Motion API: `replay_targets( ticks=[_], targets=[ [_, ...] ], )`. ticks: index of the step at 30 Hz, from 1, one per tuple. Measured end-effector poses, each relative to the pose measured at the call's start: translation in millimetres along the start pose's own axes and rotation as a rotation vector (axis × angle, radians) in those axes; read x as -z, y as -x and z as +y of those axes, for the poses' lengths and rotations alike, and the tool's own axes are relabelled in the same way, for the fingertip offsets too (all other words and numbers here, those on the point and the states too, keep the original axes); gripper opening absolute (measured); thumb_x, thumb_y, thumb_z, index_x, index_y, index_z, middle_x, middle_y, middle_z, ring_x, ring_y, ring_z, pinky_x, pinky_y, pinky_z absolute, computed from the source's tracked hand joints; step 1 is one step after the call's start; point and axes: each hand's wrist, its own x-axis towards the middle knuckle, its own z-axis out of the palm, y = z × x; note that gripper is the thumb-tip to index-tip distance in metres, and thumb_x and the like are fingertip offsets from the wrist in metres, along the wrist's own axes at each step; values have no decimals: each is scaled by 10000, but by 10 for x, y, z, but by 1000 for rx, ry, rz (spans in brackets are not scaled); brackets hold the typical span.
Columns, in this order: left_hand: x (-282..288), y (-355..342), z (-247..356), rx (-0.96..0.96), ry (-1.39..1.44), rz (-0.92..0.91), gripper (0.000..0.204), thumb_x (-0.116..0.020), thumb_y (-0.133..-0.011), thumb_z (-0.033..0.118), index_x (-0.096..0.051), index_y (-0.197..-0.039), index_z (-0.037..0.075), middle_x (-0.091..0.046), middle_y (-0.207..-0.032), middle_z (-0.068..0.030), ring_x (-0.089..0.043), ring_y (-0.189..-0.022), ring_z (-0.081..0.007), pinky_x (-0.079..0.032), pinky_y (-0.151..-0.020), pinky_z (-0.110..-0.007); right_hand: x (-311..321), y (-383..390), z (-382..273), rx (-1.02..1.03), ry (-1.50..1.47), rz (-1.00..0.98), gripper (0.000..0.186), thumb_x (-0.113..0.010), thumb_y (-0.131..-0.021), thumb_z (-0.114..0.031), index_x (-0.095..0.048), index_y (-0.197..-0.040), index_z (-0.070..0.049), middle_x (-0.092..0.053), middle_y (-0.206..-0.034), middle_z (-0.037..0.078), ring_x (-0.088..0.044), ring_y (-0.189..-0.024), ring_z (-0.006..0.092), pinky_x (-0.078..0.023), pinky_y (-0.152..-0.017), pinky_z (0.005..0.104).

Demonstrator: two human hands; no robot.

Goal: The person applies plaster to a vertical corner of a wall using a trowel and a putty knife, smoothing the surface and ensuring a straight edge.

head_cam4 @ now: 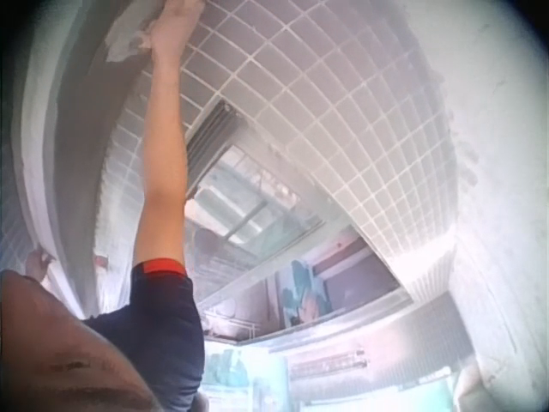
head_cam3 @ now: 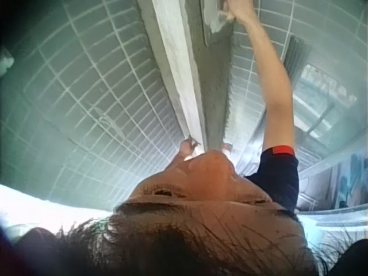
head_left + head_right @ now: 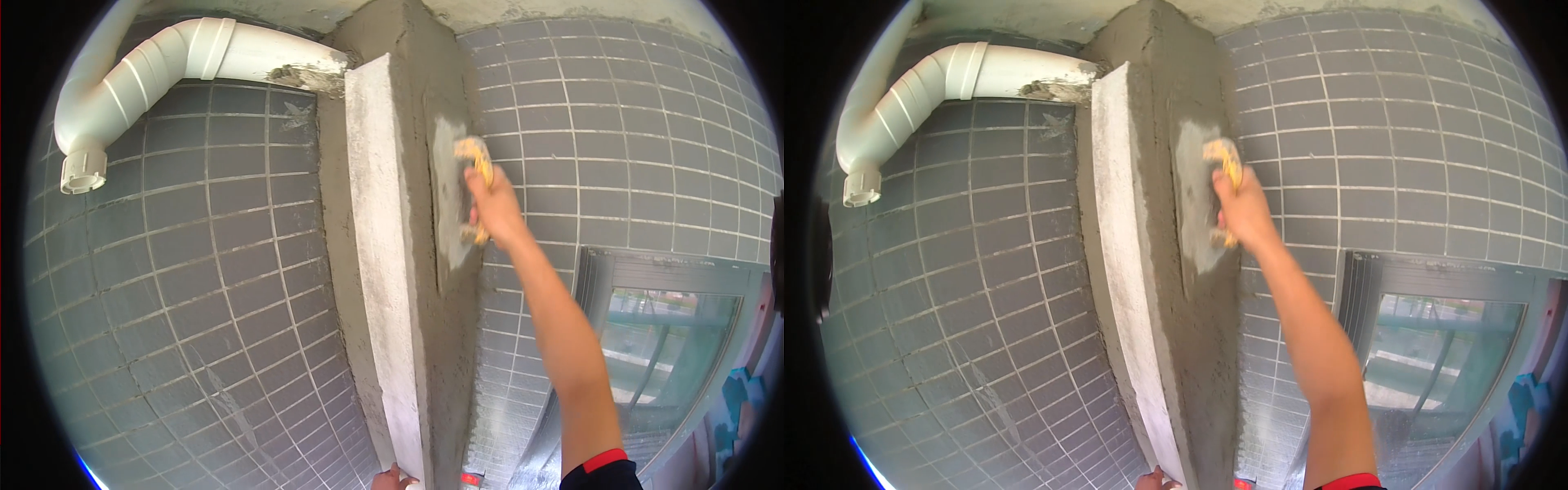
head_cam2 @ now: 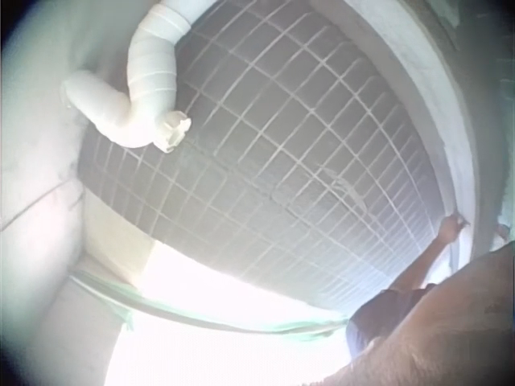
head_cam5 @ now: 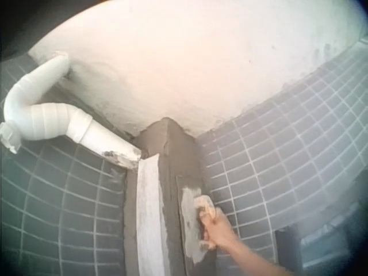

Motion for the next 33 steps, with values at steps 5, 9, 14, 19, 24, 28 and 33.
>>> replay_targets(
  ticks=[5, 9, 14, 19, 24, 28, 33],
  targets=[
    [-16, 35, -66, 64, -50, 12, 394, -643, -844, 254, -590, -1120, -23, -652, -808, -183, -618, -680, -376, -492, -639, -469, -18, 1036, 525, -171, -27, -19, 334, -555, -933, -368, -448, -955, -53, -484, -641, 21, -476, -455, 103, -399, -395, 284],
    [136, -31, 180, 90, 12, -52, 243, -618, -871, 261, -663, -1015, 69, -654, -880, -169, -625, -802, -348, -480, -731, -475, 52, 2046, 1109, -327, -45, -19, 321, -594, -911, -310, -462, -1023, -39, -511, -644, 39, -492, -489, 122, -416, -445, 289],
    [218, -82, 312, 210, -145, -95, 857, -601, -795, 608, -424, -1100, -173, -623, -714, -273, -639, -696, -422, -506, -607, -462, 37, 2854, 1574, -193, 148, 165, 255, -617, -829, -179, -520, -1002, -19, -554, -689, 91, -545, -577, 183, -452, -519, 333],
    [239, -13, 232, 205, -133, -81, 921, -608, -797, 593, -394, -1176, -219, -622, -718, -279, -646, -705, -413, -512, -623, -453, -64, 2038, 1123, -200, 84, 152, 247, -610, -794, -157, -545, -987, -18, -571, -741, 136, -553, -622, 231, -461, -586, 370],
    [188, -68, 263, 163, -122, -49, 863, -611, -811, 567, -413, -1142, -206, -612, -665, -264, -638, -649, -413, -503, -579, -460, -62, 859, 677, -76, 40, 175, 240, -595, -789, -222, -551, -912, -21, -589, -751, 144, -559, -677, 249, -458, -629, 375],
    [159, -49, 240, 152, -140, -40, 847, -618, -807, 564, -416, -1123, -195, -605, -654, -260, -633, -634, -411, -501, -569, -460, -118, -285, 154, 104, 133, 258, 349, -613, -758, -313, -610, -917, -3, -644, -823, 185, -634, -794, 334, -490, -698, 418],
    [143, -127, 302, 70, -117, 0, 816, -636, -805, 539, -425, -1107, -190, -594, -634, -240, -623, -610, -402, -493, -551, -460, 69, -898, -322, 39, -37, 18, 139, -566, -831, -192, -560, -887, -65, -534, -602, 38, -508, -468, 166, -406, -428, 331]
  ],
)
